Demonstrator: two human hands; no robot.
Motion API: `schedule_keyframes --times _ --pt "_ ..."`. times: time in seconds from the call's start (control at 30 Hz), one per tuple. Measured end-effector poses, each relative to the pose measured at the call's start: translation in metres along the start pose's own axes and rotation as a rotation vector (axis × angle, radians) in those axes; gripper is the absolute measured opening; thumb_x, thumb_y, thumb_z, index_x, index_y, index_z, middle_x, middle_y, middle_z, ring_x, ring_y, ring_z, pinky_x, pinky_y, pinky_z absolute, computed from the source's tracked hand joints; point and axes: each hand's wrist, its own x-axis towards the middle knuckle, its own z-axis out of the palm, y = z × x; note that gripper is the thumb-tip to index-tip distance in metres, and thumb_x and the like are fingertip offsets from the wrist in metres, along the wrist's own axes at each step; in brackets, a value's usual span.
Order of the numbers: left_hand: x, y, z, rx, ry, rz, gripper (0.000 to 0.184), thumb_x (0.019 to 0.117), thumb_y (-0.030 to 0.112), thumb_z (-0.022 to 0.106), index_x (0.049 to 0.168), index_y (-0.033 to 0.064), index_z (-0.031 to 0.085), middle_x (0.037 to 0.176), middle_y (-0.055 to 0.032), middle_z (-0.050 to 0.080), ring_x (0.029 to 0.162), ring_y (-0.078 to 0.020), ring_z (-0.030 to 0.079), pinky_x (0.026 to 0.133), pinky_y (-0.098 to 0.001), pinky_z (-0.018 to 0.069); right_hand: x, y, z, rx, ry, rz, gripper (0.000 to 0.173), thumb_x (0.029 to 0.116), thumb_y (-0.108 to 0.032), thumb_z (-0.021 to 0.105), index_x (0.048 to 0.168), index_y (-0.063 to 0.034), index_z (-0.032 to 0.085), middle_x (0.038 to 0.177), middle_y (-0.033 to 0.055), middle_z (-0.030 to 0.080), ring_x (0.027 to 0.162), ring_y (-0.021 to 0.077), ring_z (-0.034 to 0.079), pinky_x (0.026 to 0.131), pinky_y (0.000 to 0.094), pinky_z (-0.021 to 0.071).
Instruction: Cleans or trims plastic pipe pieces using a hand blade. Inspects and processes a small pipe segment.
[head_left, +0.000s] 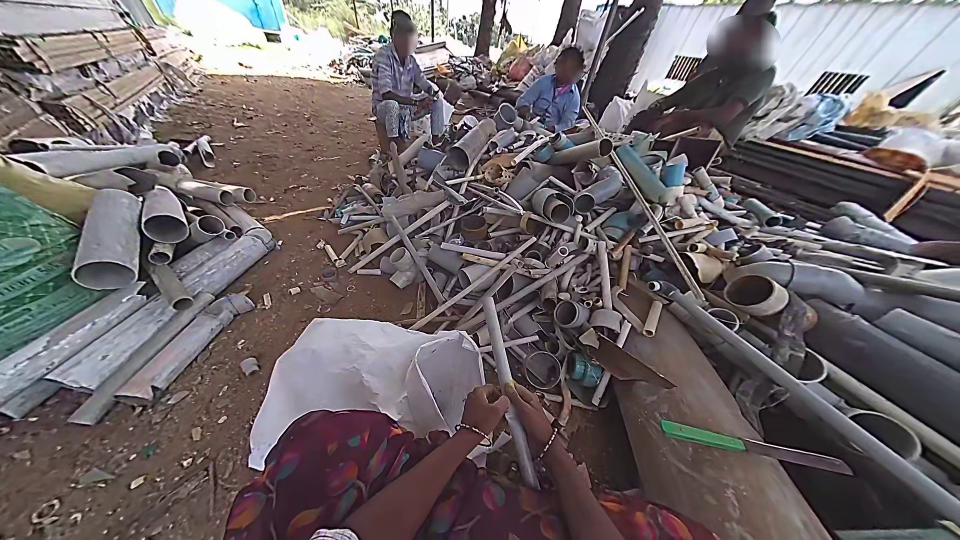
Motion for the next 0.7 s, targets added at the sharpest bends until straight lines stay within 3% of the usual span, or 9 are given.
schedule_keyframes --times 0.07,0.33,0.43,0.53,0.7 --pt "0.001 0.001 -0.001 0.042 -0.017 -0.006 0.025 0.1014 0.016 0.055 0.102 -0.007 0.066 0.088 -0.0164 0.068 0.078 -0.0232 0.067 0.081 -0.0423 0.054 0.0 0.003 -0.001 -0.009 -0.011 -0.01 0.024 0.1084 -0.012 0.044 0.099 -0.0005 0.063 0.074 -0.0019 0.063 0.063 0.0016 0.06 0.063 0.0196 0.0537" --pt "0.003 0.003 -0.003 0.068 -0.007 0.004 0.024 0.1004 0.013 0.054 0.103 -0.0075 0.066 0.089 -0.015 0.07 0.078 -0.0193 0.068 0.081 -0.0381 0.0551 0.003 -0.004 -0.002 0.005 -0.019 0.047 0.026 0.1106 -0.014 0.041 0.101 -0.0021 0.062 0.077 -0.0032 0.063 0.065 0.0014 0.061 0.064 0.0198 0.0535" --pt "-0.003 0.002 0.0 0.013 0.026 0.0 0.02 0.1001 0.008 0.054 0.1 -0.0083 0.066 0.085 -0.0142 0.069 0.073 -0.0157 0.066 0.077 -0.0334 0.0553 -0.003 -0.007 0.0 0.131 0.017 0.176 0.028 0.1125 -0.017 0.036 0.105 -0.0041 0.06 0.074 -0.0015 0.062 0.062 0.0038 0.061 0.061 0.0203 0.0542" --pt "-0.004 0.003 0.003 -0.11 0.047 0.041 0.019 0.1024 0.005 0.053 0.1 -0.0081 0.066 0.081 -0.013 0.069 0.068 -0.0127 0.065 0.071 -0.0299 0.0554 0.001 -0.002 -0.007 0.255 0.063 0.226 0.033 0.1133 -0.029 0.034 0.108 -0.0083 0.06 0.073 0.001 0.063 0.059 0.0071 0.062 0.056 0.0219 0.055" --pt "-0.004 0.011 0.003 -0.132 0.086 0.057 0.018 0.1014 0.007 0.062 0.113 -0.0059 0.066 0.097 -0.0155 0.07 0.073 -0.0161 0.067 0.073 -0.032 0.0576 0.005 0.001 -0.015 0.278 0.046 0.197 0.038 0.1136 -0.031 0.03 0.11 -0.0087 0.062 0.08 -0.0004 0.066 0.062 0.0043 0.062 0.057 0.0201 0.054"
